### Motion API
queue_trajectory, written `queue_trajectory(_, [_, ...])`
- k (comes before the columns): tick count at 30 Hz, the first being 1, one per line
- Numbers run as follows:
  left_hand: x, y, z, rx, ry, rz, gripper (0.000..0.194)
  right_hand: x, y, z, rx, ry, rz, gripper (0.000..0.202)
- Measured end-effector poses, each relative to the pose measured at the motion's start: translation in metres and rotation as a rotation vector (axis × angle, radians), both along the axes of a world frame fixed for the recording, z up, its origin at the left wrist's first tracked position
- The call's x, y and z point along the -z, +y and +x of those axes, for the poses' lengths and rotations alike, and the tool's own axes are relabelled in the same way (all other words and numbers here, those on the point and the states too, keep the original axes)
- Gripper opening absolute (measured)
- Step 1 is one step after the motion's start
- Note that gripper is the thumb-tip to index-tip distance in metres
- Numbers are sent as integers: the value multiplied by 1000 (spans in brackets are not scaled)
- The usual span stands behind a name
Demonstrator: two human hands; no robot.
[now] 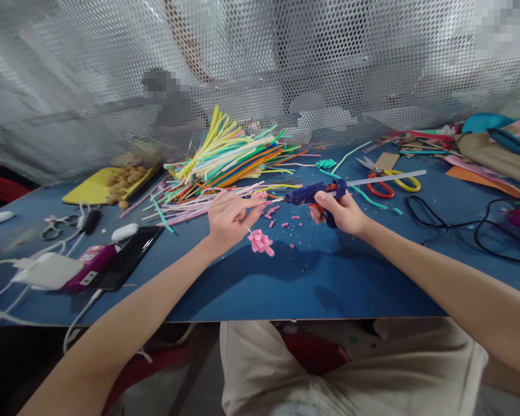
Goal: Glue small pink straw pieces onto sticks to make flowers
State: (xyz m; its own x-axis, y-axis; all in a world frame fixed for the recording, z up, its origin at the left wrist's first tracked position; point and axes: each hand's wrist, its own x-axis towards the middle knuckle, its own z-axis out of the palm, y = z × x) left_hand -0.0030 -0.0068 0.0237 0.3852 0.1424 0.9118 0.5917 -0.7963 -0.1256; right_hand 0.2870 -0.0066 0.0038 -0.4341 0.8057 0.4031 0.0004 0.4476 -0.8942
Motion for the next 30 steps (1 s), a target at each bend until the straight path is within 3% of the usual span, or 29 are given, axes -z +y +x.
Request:
queue_trajectory(9, [0,-1,0,-50,23,-41,14,-1,0,0,5,7,-11,56])
queue_trajectory(15, [0,0,0,-6,6,-44,11,-1,-1,-2,-11,29,-29,54])
queue_trajectory(30, [3,1,-2,-35,9,-76,13,1,-1,-2,43,38,-45,55])
